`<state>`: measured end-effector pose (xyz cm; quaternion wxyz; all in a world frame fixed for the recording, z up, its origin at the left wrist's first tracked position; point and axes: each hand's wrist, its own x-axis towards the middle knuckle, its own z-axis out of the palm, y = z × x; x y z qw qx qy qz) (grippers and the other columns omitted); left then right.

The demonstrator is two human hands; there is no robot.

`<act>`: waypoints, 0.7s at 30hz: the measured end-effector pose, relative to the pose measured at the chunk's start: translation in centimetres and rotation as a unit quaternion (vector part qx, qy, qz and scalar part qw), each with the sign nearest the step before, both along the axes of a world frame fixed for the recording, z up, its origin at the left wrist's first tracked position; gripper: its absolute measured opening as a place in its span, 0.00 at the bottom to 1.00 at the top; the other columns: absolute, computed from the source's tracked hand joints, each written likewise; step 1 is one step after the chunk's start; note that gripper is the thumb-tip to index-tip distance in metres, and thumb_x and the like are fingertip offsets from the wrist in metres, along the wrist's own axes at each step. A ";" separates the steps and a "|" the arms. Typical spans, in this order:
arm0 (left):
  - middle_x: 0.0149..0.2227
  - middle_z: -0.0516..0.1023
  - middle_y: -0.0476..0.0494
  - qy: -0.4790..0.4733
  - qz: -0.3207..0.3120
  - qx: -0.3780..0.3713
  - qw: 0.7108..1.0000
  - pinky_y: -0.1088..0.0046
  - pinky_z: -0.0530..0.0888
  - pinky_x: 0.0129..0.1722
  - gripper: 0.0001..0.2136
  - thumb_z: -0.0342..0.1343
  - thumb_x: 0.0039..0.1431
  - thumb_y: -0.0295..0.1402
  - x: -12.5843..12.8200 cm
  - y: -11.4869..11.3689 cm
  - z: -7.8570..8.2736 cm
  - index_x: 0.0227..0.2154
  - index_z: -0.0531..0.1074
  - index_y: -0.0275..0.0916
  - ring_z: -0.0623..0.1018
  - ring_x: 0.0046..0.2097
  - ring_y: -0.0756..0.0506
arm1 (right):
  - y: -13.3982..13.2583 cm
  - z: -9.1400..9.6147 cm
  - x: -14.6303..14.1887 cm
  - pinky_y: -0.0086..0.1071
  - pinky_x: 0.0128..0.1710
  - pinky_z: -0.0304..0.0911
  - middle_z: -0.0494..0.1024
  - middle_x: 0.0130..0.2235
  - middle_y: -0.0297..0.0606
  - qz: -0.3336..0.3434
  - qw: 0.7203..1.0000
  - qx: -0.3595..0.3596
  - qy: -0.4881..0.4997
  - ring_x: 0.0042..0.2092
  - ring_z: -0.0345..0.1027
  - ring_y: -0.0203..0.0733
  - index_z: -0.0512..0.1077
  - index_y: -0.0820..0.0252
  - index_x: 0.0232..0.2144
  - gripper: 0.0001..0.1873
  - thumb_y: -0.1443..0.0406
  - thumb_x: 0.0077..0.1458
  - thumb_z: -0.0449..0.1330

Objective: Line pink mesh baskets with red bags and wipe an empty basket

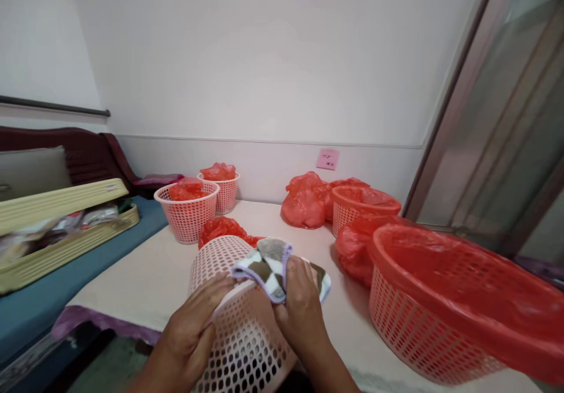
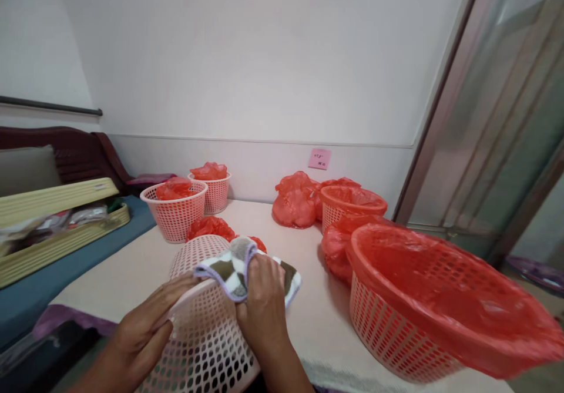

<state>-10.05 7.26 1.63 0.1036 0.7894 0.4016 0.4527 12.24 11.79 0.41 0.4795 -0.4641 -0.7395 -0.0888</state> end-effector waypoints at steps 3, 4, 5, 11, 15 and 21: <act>0.59 0.73 0.51 -0.007 0.037 0.034 0.999 0.63 0.66 0.62 0.25 0.52 0.56 0.27 -1.1 -0.3 -0.5 0.56 0.71 0.52 0.72 0.59 0.41 | 1.1 -2.3 1.6 0.46 0.42 0.61 0.71 0.38 0.44 -0.015 0.990 -0.067 0.122 0.41 0.65 0.52 0.68 0.61 0.42 0.14 0.69 0.51 0.52; 0.59 0.73 0.52 -0.019 0.054 0.041 0.998 0.65 0.66 0.62 0.24 0.53 0.56 0.28 -1.4 -0.5 -0.6 0.55 0.71 0.53 0.72 0.59 0.42 | 1.4 -3.1 2.0 0.45 0.42 0.61 0.72 0.39 0.44 -0.014 0.979 -0.101 0.178 0.41 0.66 0.52 0.68 0.60 0.42 0.14 0.67 0.51 0.54; 0.59 0.73 0.54 -0.035 0.072 0.044 0.996 0.66 0.66 0.62 0.23 0.53 0.56 0.29 -1.7 -0.8 -0.7 0.55 0.72 0.54 0.73 0.59 0.42 | 1.6 -3.8 2.3 0.44 0.43 0.62 0.74 0.40 0.43 -0.012 0.962 -0.137 0.237 0.42 0.68 0.51 0.68 0.59 0.43 0.15 0.65 0.51 0.55; 0.56 0.76 0.58 -0.234 0.245 -0.038 0.940 0.61 0.63 0.64 0.18 0.55 0.56 0.35 -1.3 -3.4 -0.9 0.50 0.74 0.56 0.72 0.60 0.40 | 1.2 -7.4 1.3 0.37 0.42 0.64 0.79 0.39 0.38 0.042 0.816 -0.268 0.511 0.41 0.72 0.48 0.70 0.58 0.43 0.21 0.57 0.46 0.64; 0.56 0.75 0.54 -0.351 0.282 -0.087 0.889 0.57 0.62 0.64 0.21 0.60 0.52 0.41 -0.7 -4.2 -2.4 0.50 0.73 0.53 0.70 0.60 0.36 | 0.5 -8.3 0.2 0.35 0.34 0.66 0.79 0.31 0.34 0.047 0.762 -0.307 0.568 0.32 0.70 0.45 0.71 0.59 0.37 0.19 0.55 0.45 0.65; 0.54 0.77 0.42 -0.357 0.215 -0.243 0.876 0.59 0.73 0.56 0.27 0.68 0.41 0.48 -6.1 -3.8 -5.9 0.46 0.74 0.44 0.74 0.57 0.32 | 0.0 -6.3 2.0 0.33 0.32 0.66 0.76 0.27 0.32 -0.015 0.869 -0.204 0.450 0.29 0.68 0.41 0.72 0.61 0.37 0.16 0.56 0.48 0.63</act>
